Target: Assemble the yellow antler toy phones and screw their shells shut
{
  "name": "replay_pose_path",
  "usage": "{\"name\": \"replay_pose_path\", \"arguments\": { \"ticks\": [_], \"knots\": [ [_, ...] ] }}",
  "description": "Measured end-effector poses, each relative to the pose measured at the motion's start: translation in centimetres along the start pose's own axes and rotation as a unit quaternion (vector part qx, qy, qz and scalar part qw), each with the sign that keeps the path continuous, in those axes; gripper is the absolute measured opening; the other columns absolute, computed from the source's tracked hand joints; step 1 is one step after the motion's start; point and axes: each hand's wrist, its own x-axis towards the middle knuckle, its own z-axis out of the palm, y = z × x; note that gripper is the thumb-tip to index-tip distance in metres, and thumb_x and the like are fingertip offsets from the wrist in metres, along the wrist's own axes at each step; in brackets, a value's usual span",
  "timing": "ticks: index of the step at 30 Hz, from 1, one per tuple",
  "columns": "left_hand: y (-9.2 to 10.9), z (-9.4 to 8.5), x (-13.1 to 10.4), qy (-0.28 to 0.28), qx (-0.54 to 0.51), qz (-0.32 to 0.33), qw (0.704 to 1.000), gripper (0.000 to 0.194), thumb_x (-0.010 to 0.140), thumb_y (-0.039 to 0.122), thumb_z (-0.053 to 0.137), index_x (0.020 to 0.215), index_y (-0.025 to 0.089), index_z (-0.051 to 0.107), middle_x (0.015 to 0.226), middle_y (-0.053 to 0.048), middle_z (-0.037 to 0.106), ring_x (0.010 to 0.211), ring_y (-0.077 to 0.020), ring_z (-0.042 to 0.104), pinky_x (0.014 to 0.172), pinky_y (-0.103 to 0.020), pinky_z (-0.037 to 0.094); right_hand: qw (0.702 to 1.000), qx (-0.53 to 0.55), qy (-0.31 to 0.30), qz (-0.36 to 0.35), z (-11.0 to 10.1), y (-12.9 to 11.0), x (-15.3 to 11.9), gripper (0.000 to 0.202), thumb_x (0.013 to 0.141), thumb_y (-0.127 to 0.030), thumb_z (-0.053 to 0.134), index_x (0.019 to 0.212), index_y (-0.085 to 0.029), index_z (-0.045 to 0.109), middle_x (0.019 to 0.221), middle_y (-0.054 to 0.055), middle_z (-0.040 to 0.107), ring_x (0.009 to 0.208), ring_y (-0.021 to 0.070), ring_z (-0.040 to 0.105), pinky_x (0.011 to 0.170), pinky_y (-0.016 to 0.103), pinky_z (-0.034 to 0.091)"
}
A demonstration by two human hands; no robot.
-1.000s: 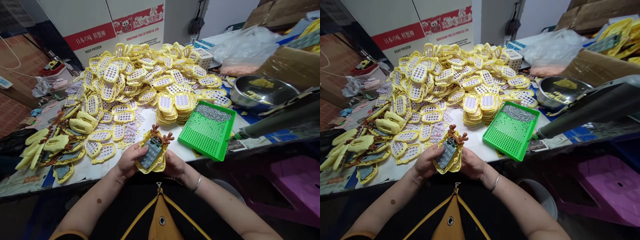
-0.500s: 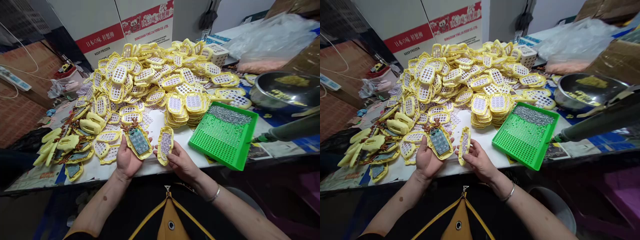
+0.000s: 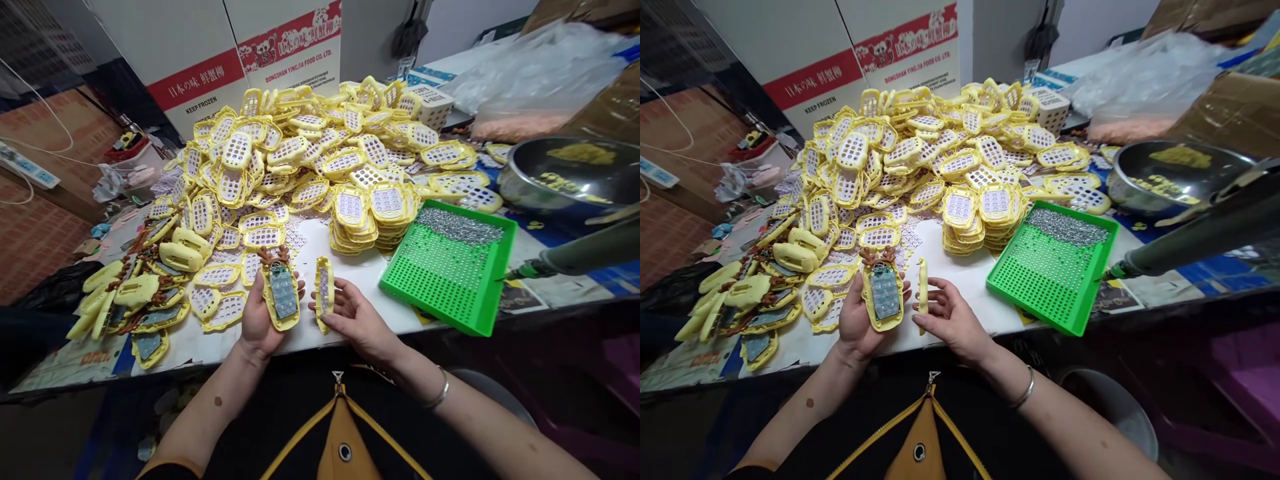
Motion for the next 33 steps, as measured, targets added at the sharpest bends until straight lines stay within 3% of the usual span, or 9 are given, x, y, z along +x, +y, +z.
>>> {"name": "replay_pose_path", "arguments": {
  "ticks": [2, 6, 10, 13, 17, 24, 26, 28, 33],
  "knots": [
    [-0.4, -0.2, 0.1, 0.008, 0.034, 0.027, 0.999, 0.04, 0.08, 0.043, 0.066, 0.108, 0.014, 0.067, 0.099, -0.008, 0.073, 0.089, -0.0207, 0.07, 0.095, -0.036, 0.049, 1.0, -0.021, 0.002, 0.006, 0.3, 0.1, 0.1, 0.073, 0.06, -0.037, 0.084, 0.119, -0.026, 0.042, 0.106, 0.005, 0.057, 0.093, 0.018, 0.063, 0.082, 0.038, 0.054],
    [-1.4, 0.0, 0.0, -0.039, 0.095, 0.094, 0.99, 0.056, 0.072, 0.04, 0.076, 0.124, 0.031, 0.059, 0.121, -0.002, 0.067, 0.108, -0.0195, 0.064, 0.1, -0.034, 0.046, 0.999, -0.035, -0.011, 0.009, 1.1, 0.4, 0.4, 0.073, 0.06, -0.034, 0.084, 0.118, -0.026, 0.041, 0.106, 0.004, 0.054, 0.096, 0.0173, 0.061, 0.083, 0.036, 0.053],
    [-2.0, 0.3, -0.1, -0.083, 0.163, 0.135, 0.974, 0.056, 0.073, 0.044, 0.075, 0.126, 0.037, 0.057, 0.146, 0.002, 0.048, 0.136, -0.0205, 0.041, 0.112, -0.033, 0.033, 0.999, -0.032, -0.019, 0.005, 1.5, 0.7, 0.6, 0.072, 0.06, -0.032, 0.084, 0.118, -0.026, 0.041, 0.107, 0.004, 0.055, 0.098, 0.0166, 0.061, 0.087, 0.037, 0.052],
    [-2.2, 0.2, 0.0, -0.121, 0.208, 0.154, 0.959, 0.056, 0.076, 0.047, 0.071, 0.129, 0.039, 0.055, 0.153, 0.003, 0.037, 0.142, -0.0208, 0.03, 0.116, -0.033, 0.024, 0.999, -0.035, -0.009, -0.002, 1.6, 0.9, 0.6, 0.073, 0.059, -0.033, 0.084, 0.117, -0.027, 0.041, 0.108, 0.004, 0.054, 0.098, 0.0173, 0.061, 0.089, 0.039, 0.051],
    [-2.5, 0.0, 0.2, -0.155, 0.265, 0.184, 0.934, 0.057, 0.081, 0.045, 0.066, 0.135, 0.039, 0.049, 0.155, 0.002, 0.034, 0.143, -0.0201, 0.027, 0.117, -0.033, 0.021, 0.999, -0.03, 0.003, -0.015, 1.5, 1.3, 0.6, 0.073, 0.057, -0.034, 0.086, 0.116, -0.028, 0.042, 0.11, 0.005, 0.054, 0.102, 0.02, 0.061, 0.092, 0.043, 0.05],
    [-2.8, 0.1, 0.1, -0.14, 0.378, 0.191, 0.895, 0.064, 0.083, 0.052, 0.06, 0.142, 0.034, 0.042, 0.158, -0.002, 0.027, 0.145, -0.0241, 0.022, 0.119, -0.036, 0.017, 1.0, -0.003, 0.004, -0.008, 0.8, 2.4, 0.6, 0.071, 0.058, -0.038, 0.085, 0.115, -0.026, 0.045, 0.111, 0.006, 0.058, 0.104, 0.0211, 0.061, 0.097, 0.046, 0.047],
    [-2.9, 0.2, 0.0, -0.131, 0.367, 0.179, 0.904, 0.06, 0.085, 0.052, 0.056, 0.141, 0.032, 0.043, 0.157, -0.002, 0.028, 0.145, -0.0242, 0.021, 0.119, -0.037, 0.017, 1.0, -0.002, -0.002, -0.015, 0.6, 2.5, 0.6, 0.068, 0.06, -0.038, 0.084, 0.115, -0.025, 0.046, 0.111, 0.007, 0.06, 0.105, 0.0208, 0.061, 0.099, 0.046, 0.046],
    [-2.9, 0.2, -0.1, -0.123, 0.31, 0.151, 0.931, 0.056, 0.087, 0.051, 0.054, 0.139, 0.031, 0.046, 0.156, -0.001, 0.03, 0.145, -0.0232, 0.022, 0.118, -0.037, 0.019, 1.0, -0.016, -0.004, -0.021, 0.3, 2.4, 0.5, 0.069, 0.06, -0.038, 0.084, 0.116, -0.025, 0.047, 0.112, 0.007, 0.061, 0.107, 0.0209, 0.06, 0.101, 0.046, 0.045],
    [-3.0, 0.9, -0.3, -0.081, 0.173, 0.07, 0.979, 0.051, 0.08, 0.045, 0.068, 0.128, 0.03, 0.057, 0.148, -0.003, 0.045, 0.138, -0.022, 0.038, 0.112, -0.035, 0.033, 0.999, -0.044, -0.018, -0.013, 0.0, 2.0, 0.5, 0.07, 0.06, -0.036, 0.084, 0.119, -0.024, 0.049, 0.115, 0.007, 0.061, 0.11, 0.0205, 0.06, 0.104, 0.046, 0.042]
  ]
}}
